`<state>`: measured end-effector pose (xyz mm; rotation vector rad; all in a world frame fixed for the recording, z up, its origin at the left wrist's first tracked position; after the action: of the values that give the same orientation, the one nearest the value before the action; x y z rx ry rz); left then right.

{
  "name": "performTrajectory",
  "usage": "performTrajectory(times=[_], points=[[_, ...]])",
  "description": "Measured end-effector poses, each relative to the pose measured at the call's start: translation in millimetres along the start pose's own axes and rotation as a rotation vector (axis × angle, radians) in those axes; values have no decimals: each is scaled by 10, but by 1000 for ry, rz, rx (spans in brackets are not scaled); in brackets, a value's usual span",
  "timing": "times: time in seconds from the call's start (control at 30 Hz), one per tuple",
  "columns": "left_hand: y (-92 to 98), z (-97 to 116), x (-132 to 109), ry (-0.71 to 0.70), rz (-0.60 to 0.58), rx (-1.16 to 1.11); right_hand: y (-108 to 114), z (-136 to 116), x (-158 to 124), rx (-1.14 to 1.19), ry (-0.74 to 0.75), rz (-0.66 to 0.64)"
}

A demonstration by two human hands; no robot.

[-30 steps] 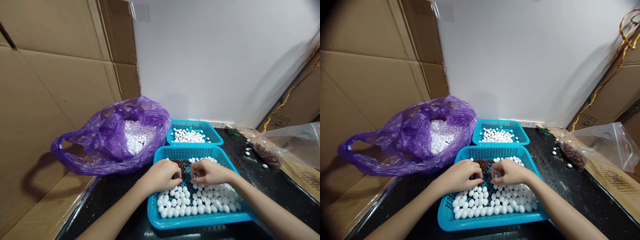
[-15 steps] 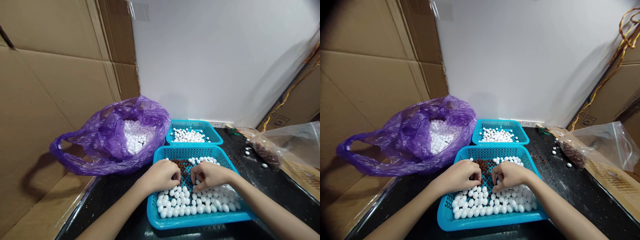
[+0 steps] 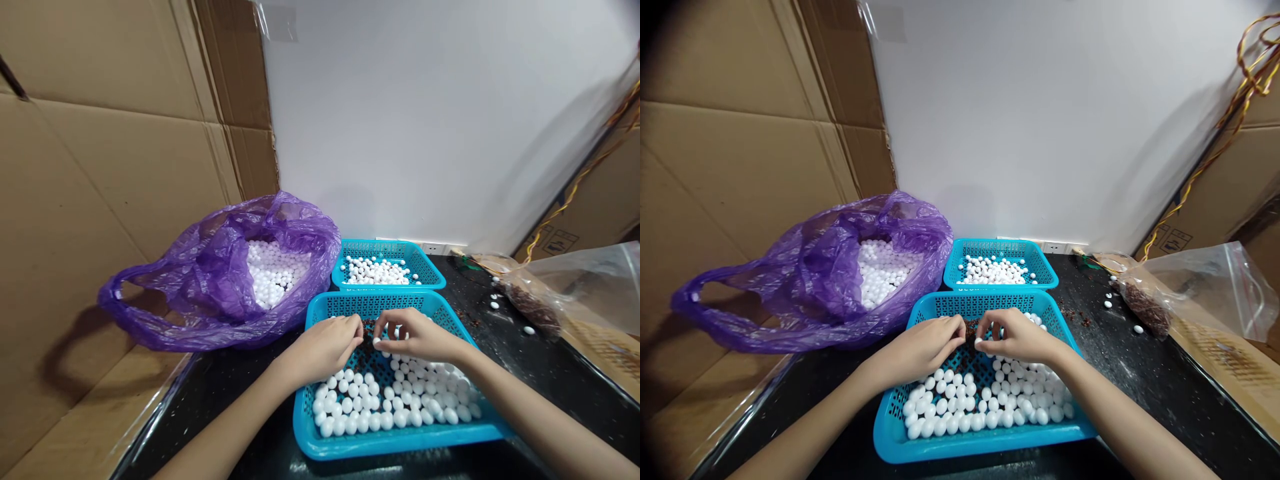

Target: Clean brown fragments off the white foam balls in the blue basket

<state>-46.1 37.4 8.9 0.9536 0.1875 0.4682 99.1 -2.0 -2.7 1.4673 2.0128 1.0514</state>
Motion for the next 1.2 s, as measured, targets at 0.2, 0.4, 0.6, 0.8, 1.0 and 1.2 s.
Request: performTrajectory(times=[0.2, 0.4, 0.6, 0.8, 1.0, 1.2], points=[[43, 2, -1, -14, 55, -209, 49, 32, 22, 145, -37, 97], [80, 3, 17, -36, 95, -369, 37, 42, 21, 187, -35, 77], [108, -36, 39, -33, 151, -465, 14, 42, 0, 226, -17, 45], [91, -43, 40, -18, 137, -574, 18, 27, 7, 211, -12, 37], [103, -22, 30, -50, 151, -579, 8, 36, 13, 214, -21, 31], [113, -24, 22, -39, 173, -591, 4, 20, 21, 344, -15, 27]])
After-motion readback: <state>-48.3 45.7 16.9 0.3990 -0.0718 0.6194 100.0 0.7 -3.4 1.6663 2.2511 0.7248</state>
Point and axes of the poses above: each hand's wrist, its own x-axis towards the middle knuckle, its own y-axis out of the back of the hand, z = x × y, the point moved 5 cm from there along x, towards the middle knuckle, and after that the axes turned 15 degrees about -x, right-handed, at the moved point
